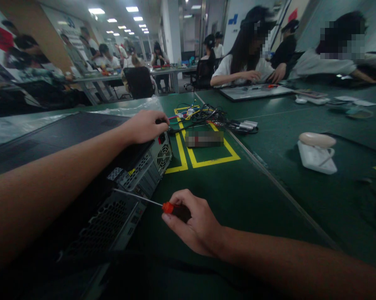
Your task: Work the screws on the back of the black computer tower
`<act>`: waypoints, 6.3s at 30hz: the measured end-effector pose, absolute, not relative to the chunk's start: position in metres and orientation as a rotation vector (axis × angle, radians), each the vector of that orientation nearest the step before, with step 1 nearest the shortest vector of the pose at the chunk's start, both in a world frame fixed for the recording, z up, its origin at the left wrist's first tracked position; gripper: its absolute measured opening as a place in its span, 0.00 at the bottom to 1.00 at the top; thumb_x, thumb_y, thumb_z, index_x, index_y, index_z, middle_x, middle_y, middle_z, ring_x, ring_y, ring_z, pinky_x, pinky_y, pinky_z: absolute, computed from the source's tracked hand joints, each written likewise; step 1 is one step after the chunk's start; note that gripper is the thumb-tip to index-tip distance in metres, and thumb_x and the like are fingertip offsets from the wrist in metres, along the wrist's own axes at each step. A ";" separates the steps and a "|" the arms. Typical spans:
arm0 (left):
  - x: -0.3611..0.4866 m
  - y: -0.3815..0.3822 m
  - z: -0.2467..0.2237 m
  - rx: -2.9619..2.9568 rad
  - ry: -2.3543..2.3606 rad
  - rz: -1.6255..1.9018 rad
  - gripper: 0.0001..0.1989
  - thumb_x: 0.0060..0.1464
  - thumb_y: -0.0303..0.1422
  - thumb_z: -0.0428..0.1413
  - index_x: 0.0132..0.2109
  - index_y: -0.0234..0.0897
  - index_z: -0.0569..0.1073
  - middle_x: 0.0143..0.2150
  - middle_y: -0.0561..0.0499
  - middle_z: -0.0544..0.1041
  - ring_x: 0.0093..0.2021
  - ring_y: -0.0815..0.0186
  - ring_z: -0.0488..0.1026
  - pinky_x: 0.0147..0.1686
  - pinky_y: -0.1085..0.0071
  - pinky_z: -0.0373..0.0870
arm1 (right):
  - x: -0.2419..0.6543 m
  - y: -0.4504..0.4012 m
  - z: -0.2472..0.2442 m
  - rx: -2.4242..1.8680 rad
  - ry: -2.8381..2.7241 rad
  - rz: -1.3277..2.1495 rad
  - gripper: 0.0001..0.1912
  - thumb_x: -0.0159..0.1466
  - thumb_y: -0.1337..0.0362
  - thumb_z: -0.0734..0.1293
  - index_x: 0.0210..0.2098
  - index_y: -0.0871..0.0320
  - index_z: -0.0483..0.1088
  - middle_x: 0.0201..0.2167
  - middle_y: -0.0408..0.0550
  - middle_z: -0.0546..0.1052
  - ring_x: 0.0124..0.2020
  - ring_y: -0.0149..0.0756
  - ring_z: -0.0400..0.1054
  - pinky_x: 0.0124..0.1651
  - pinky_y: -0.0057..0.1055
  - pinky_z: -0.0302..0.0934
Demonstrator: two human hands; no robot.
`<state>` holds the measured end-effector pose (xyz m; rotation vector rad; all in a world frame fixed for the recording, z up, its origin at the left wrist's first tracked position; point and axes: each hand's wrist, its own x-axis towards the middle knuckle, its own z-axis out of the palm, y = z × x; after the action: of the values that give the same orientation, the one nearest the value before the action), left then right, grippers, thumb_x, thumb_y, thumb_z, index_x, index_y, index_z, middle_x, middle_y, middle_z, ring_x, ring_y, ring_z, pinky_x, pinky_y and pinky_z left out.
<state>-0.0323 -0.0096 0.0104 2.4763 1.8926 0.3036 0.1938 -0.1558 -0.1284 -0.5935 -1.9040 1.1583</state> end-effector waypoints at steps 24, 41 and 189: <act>-0.033 -0.010 0.011 2.470 1.898 0.312 0.24 0.57 0.43 0.51 0.53 0.40 0.84 0.51 0.42 0.85 0.51 0.49 0.79 0.55 0.56 0.73 | 0.195 -0.156 -0.127 -0.621 -1.921 1.153 0.08 0.70 0.60 0.71 0.44 0.54 0.70 0.32 0.41 0.75 0.30 0.32 0.68 0.36 0.32 0.65; -0.032 -0.011 0.012 2.468 1.906 0.298 0.24 0.57 0.42 0.51 0.53 0.40 0.83 0.50 0.42 0.85 0.51 0.50 0.79 0.55 0.57 0.72 | 0.194 -0.158 -0.128 -0.634 -1.918 1.145 0.09 0.70 0.58 0.71 0.45 0.55 0.70 0.33 0.42 0.76 0.30 0.31 0.68 0.35 0.29 0.64; -0.032 -0.009 0.007 2.474 1.951 0.291 0.26 0.59 0.43 0.48 0.54 0.40 0.83 0.54 0.44 0.85 0.54 0.51 0.80 0.56 0.62 0.73 | 0.216 -0.104 -0.050 -0.536 -2.247 0.732 0.09 0.58 0.66 0.70 0.37 0.53 0.68 0.23 0.33 0.67 0.24 0.28 0.56 0.31 0.29 0.50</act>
<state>-0.0324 -0.0087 0.0065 2.4742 1.9515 0.2911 0.2161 -0.1041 -0.0498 -0.5357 -2.2470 0.7316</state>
